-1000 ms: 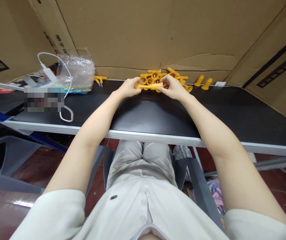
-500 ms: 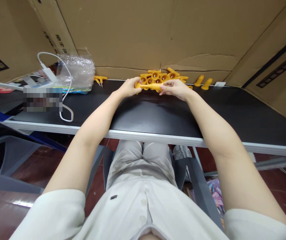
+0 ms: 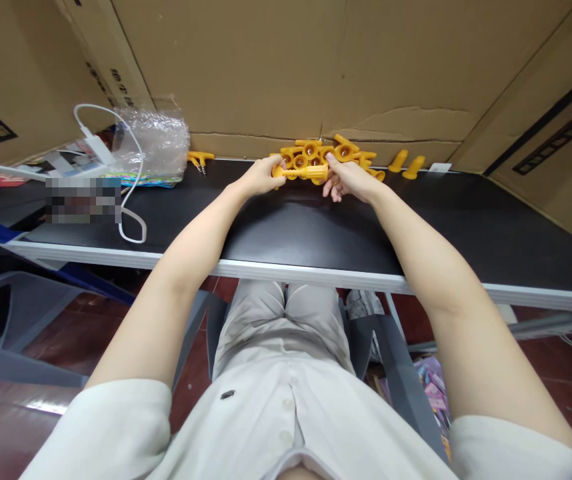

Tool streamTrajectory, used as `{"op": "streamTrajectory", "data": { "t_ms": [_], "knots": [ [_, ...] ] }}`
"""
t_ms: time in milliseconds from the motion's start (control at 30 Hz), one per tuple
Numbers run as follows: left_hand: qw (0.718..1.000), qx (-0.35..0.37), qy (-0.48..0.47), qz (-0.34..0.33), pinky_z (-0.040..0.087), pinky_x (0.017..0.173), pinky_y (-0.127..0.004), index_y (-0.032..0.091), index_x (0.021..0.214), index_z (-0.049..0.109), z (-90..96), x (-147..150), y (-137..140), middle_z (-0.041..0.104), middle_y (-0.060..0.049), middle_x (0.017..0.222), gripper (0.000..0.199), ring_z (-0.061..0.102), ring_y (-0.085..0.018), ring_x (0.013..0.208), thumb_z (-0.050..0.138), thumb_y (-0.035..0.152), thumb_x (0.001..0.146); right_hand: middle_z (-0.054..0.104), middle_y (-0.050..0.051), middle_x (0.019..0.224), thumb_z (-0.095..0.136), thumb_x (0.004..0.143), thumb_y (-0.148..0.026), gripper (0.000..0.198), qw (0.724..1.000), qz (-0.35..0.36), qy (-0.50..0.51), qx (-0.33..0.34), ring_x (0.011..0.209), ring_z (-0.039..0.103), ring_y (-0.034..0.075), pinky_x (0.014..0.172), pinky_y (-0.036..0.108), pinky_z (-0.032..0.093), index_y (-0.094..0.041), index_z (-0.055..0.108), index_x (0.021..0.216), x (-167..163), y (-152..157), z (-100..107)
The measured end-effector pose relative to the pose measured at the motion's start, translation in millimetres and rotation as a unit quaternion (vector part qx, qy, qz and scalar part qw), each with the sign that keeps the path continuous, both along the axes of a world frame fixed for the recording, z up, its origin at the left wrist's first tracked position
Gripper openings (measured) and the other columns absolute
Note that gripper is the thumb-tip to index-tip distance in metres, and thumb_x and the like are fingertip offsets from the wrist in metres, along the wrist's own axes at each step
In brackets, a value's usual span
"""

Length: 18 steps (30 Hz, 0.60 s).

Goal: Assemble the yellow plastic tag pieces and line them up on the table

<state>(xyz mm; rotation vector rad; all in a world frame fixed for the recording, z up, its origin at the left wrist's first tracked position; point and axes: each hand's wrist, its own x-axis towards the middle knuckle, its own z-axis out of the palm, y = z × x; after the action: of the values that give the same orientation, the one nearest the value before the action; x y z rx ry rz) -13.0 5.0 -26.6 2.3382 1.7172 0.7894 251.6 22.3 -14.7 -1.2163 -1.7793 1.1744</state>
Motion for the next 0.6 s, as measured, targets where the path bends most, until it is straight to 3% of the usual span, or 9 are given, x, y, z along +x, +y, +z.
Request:
{"op": "streamTrajectory", "data": {
  "t_ms": [167, 433, 600],
  "knots": [
    [1.0, 0.0, -0.011, 0.005, 0.055, 0.104, -0.039, 0.02, 0.123, 0.072, 0.5, 1, -2, 0.077, -0.007, 0.109, 0.031, 0.072, -0.027, 0.109, 0.066, 0.023, 0.093, 0.078, 0.001, 0.078, 0.106, 0.078, -0.053, 0.055, 0.998, 0.011, -0.008, 0.068, 0.058, 0.066, 0.015, 0.058, 0.029, 0.057, -0.025, 0.06, 0.092, 1, -9, 6],
    [1.0, 0.011, -0.015, -0.003, 0.056, 0.101, -0.038, 0.019, 0.121, 0.073, 1.4, 1, -3, 0.077, -0.006, 0.105, 0.032, 0.071, -0.027, 0.105, 0.068, 0.022, 0.089, 0.076, 0.008, 0.077, 0.093, 0.083, -0.078, 0.061, 0.994, 0.033, -0.052, 0.088, 0.061, 0.066, 0.02, 0.069, 0.041, 0.063, -0.023, 0.067, 0.087, 8, 2, -2],
    [1.0, 0.008, -0.017, 0.001, 0.055, 0.104, -0.038, 0.02, 0.123, 0.073, 1.4, 4, -5, 0.077, -0.006, 0.107, 0.035, 0.071, -0.029, 0.11, 0.068, 0.023, 0.089, 0.07, 0.005, 0.068, 0.089, 0.082, -0.086, 0.066, 0.996, 0.008, -0.043, 0.076, 0.056, 0.062, 0.019, 0.061, 0.038, 0.061, -0.024, 0.065, 0.085, 6, 0, -2]
  ]
}}
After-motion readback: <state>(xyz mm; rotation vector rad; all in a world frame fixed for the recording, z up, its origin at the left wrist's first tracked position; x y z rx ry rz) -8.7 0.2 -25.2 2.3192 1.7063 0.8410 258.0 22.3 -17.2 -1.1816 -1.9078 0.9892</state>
